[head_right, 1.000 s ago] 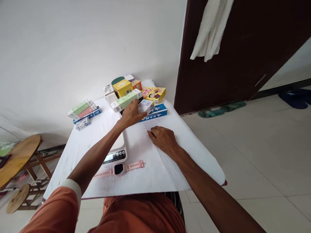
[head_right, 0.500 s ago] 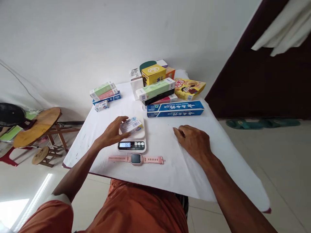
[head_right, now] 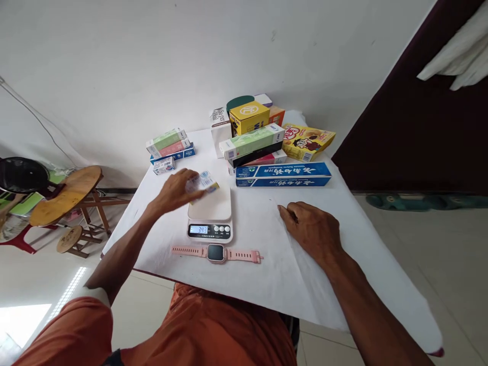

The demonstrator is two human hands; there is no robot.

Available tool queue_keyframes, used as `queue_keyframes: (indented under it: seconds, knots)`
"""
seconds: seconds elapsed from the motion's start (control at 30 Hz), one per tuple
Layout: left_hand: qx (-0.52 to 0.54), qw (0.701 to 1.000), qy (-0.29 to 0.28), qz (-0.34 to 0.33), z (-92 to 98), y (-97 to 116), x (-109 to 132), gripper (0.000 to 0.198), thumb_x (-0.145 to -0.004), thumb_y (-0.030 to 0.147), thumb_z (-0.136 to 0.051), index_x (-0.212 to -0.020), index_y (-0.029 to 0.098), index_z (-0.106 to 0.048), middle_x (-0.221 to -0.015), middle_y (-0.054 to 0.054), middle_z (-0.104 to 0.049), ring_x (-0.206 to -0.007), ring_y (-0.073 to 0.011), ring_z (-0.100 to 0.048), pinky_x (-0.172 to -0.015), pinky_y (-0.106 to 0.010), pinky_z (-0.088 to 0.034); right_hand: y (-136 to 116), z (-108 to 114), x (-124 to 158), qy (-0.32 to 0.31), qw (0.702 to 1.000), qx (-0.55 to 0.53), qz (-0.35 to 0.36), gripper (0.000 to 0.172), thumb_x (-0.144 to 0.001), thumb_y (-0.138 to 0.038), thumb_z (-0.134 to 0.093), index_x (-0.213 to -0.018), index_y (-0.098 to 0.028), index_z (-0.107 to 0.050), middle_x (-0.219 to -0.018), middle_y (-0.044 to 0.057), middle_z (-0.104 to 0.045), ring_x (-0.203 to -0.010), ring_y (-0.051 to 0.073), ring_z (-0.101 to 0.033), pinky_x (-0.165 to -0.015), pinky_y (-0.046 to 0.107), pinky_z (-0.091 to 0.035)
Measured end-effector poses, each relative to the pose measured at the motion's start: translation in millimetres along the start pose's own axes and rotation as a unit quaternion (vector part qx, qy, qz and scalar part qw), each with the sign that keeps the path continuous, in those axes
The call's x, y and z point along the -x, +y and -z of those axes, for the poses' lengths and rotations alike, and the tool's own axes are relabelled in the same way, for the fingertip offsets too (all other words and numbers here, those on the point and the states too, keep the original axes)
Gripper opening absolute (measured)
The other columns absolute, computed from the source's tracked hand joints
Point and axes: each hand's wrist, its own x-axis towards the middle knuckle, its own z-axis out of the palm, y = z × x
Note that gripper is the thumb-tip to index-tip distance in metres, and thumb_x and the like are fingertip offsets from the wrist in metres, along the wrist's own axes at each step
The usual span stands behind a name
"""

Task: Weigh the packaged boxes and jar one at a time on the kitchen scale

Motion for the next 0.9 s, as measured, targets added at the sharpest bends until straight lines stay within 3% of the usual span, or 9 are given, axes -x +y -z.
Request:
queue_keyframes:
  seconds: [0.1, 0.3, 0.43, 0.57, 0.67, 0.73, 0.83, 0.9]
  knots:
    - [-0.047, 0.997, 0.051, 0.029, 2.1, -37.6, -33.9, 0.053, -0.099, 0.052, -0.068, -0.14, 0.018, -0.059, -0.141, -0.017, -0.064, -0.13, -0.0347, -0.061, -0.106, -0.046, -0.047, 2.5, -1.9, 0.3, 0.004, 1.0, 0.001, 0.005, 0.041, -0.099, -0.045, -0.05, -0.065, -0.024, -0.047, -0.068, 0.005, -0.063, -0.062, 0.019, -0.054, -0.06, 0.033, -0.031]
    - [-0.151, 0.982, -0.026, 0.115, -18.3, -97.9, -101.3, 0.045, -0.101, 0.038, -0.061, -0.141, 0.017, -0.059, -0.148, -0.022, -0.059, -0.139, -0.0389, -0.052, -0.113, -0.052, -0.039, 4.2, -1.9, -0.8, 0.018, 0.999, 0.011, 0.025, 0.043, -0.102, -0.044, -0.049, -0.064, -0.023, -0.05, -0.066, 0.004, -0.063, -0.061, 0.017, -0.054, -0.059, 0.032, -0.032]
    - [-0.159, 0.979, -0.026, 0.123, -24.3, -114.7, -117.6, 0.039, -0.101, 0.029, -0.055, -0.138, 0.02, -0.064, -0.154, -0.023, -0.054, -0.144, -0.0421, -0.048, -0.113, -0.056, -0.037, 4.5, -1.4, -0.4, 0.021, 0.999, 0.018, 0.026, 0.044, -0.103, -0.044, -0.05, -0.064, -0.022, -0.05, -0.065, 0.004, -0.062, -0.06, 0.017, -0.054, -0.058, 0.031, -0.033]
    - [-0.164, 0.978, -0.024, 0.129, -25.0, -122.6, -115.6, 0.044, -0.098, 0.023, -0.058, -0.141, 0.022, -0.063, -0.153, -0.023, -0.056, -0.142, -0.043, -0.05, -0.113, -0.057, -0.038, 4.1, -2.2, -0.5, 0.019, 0.999, 0.017, 0.019, 0.043, -0.103, -0.043, -0.05, -0.066, -0.022, -0.053, -0.067, 0.005, -0.063, -0.062, 0.017, -0.056, -0.058, 0.031, -0.032]
    - [-0.164, 0.979, -0.009, 0.122, -25.1, -115.8, -108.0, 0.053, -0.097, 0.028, -0.064, -0.149, 0.021, -0.055, -0.154, -0.024, -0.054, -0.141, -0.0443, -0.051, -0.112, -0.058, -0.039, 1.3, -1.7, -1.5, 0.011, 1.0, 0.023, 0.007, 0.043, -0.103, -0.043, -0.049, -0.065, -0.022, -0.055, -0.07, 0.006, -0.066, -0.065, 0.018, -0.057, -0.06, 0.033, -0.033]
    - [-0.149, 0.984, 0.028, 0.098, -23.2, -99.2, -102.8, 0.058, -0.097, 0.032, -0.066, -0.151, 0.019, -0.052, -0.155, -0.025, -0.053, -0.142, -0.0451, -0.05, -0.112, -0.058, -0.04, -1.5, -0.4, -2.6, 0.004, 1.0, 0.025, 0.0, 0.043, -0.103, -0.042, -0.048, -0.066, -0.022, -0.058, -0.073, 0.008, -0.069, -0.068, 0.02, -0.059, -0.063, 0.034, -0.034]
    - [-0.082, 0.993, 0.081, -0.004, -17.2, -53.8, -96.7, 0.046, -0.101, 0.035, -0.062, -0.144, 0.018, -0.056, -0.144, -0.022, -0.061, -0.133, -0.0392, -0.059, -0.109, -0.054, -0.045, -5.1, 2.2, -4.9, -0.005, 1.0, 0.024, -0.006, 0.043, -0.103, -0.041, -0.046, -0.069, -0.022, -0.063, -0.078, 0.01, -0.073, -0.072, 0.021, -0.061, -0.066, 0.034, -0.036]
    - [-0.025, 0.992, 0.075, -0.1, -14.0, -13.1, -94.0, 0.034, -0.104, 0.035, -0.058, -0.133, 0.02, -0.062, -0.133, -0.017, -0.066, -0.118, -0.0317, -0.067, -0.103, -0.047, -0.051, -6.4, 3.7, -6.1, -0.01, 1.0, 0.027, -0.009, 0.043, -0.104, -0.04, -0.045, -0.07, -0.022, -0.065, -0.081, 0.01, -0.075, -0.073, 0.021, -0.062, -0.067, 0.034, -0.036]
